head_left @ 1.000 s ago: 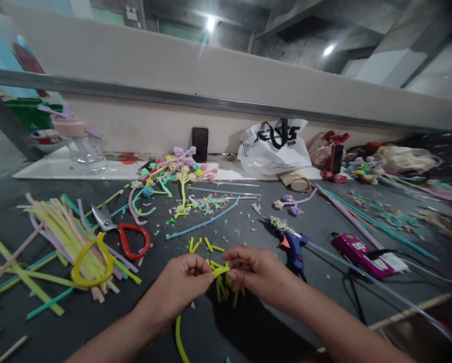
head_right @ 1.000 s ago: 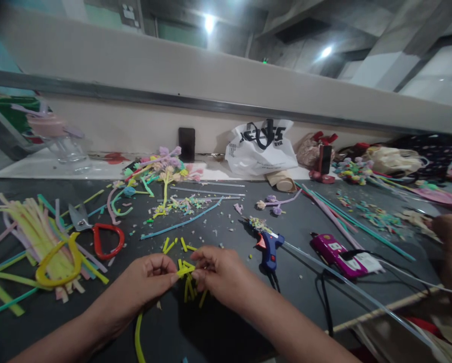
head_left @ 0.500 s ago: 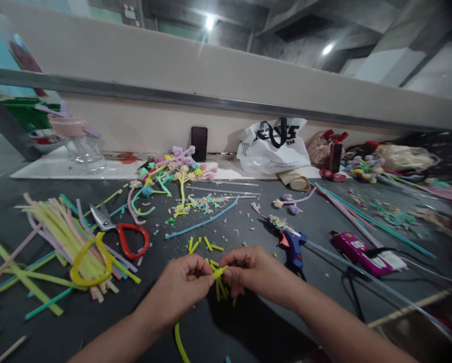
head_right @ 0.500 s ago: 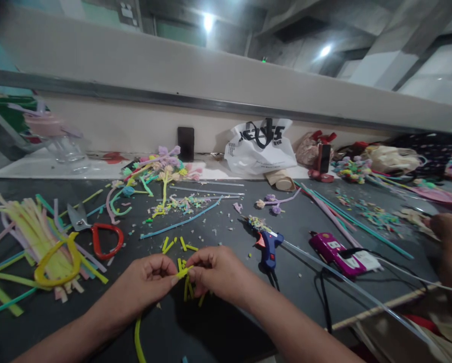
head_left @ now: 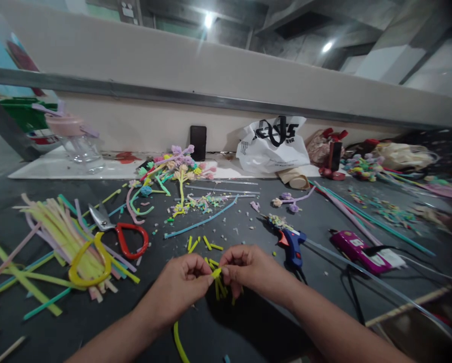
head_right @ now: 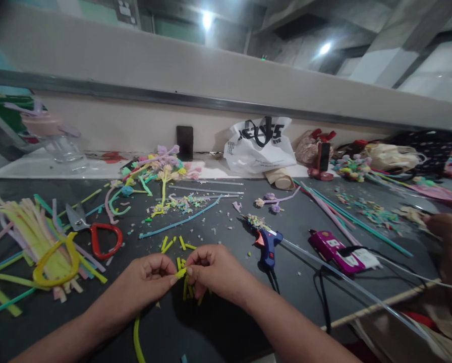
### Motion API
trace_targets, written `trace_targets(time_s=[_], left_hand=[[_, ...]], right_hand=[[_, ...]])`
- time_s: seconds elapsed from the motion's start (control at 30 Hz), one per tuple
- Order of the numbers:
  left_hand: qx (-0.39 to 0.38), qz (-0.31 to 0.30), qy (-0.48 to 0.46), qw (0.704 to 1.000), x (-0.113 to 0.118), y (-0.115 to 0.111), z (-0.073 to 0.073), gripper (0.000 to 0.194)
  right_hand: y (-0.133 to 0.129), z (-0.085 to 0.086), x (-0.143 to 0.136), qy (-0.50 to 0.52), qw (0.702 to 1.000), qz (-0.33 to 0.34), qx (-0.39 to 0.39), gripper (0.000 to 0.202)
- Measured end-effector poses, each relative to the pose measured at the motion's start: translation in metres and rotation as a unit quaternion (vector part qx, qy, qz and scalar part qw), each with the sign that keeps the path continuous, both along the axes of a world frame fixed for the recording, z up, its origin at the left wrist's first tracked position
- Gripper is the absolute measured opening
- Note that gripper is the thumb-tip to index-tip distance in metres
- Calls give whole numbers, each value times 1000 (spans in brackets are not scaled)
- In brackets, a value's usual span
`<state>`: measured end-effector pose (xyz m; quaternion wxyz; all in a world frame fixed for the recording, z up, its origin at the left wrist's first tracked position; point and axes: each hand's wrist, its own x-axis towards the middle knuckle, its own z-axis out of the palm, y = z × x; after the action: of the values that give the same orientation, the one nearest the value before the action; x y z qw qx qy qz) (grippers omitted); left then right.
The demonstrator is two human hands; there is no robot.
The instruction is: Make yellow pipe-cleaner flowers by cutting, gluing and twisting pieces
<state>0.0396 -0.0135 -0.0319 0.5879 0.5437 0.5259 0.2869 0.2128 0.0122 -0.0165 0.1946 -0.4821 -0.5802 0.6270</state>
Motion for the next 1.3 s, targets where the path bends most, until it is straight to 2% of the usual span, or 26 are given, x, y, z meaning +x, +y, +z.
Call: trace_targets(time_s=[0.13,0.3,0.47,0.67,0.77,0.83,0.93,1.07,1.2,1.3], left_hand=[[-18,2,-53,998,-1,1,0,18],[-94,26,-121,988,-3,2,2,23],[-83,75,-119,987,-4,5,-3,25],[-55,77,-124,988,-7,6,-15,30],[-27,103,-136,985,-7,7,-13,17],[-20,118,-151,981,-6,7,-8,20],[-41,64,-128,989,-4,6,-3,17],[-37,-12,-55,998,-2,3,-9,11],[-11,-1,-45,999,-2,3,-17,11],[0,8,-31,999,-3,3,-16,11]], right_hand=[[4,-6,0,-4,1000,-8,6,9],[6,-2,2,-18,999,-42,-4,9],[5,4,5,-6,998,-68,-8,6],[8,2,9,-16,997,-74,13,6],[7,-1,10,-22,997,-70,27,6],[5,-2,10,-25,997,-61,39,7],[2,-1,9,-45,996,-47,63,7],[-2,6,3,-91,991,-29,89,11],[-4,13,-5,-114,988,-19,102,12],[-5,15,-9,-118,988,-15,103,11]])
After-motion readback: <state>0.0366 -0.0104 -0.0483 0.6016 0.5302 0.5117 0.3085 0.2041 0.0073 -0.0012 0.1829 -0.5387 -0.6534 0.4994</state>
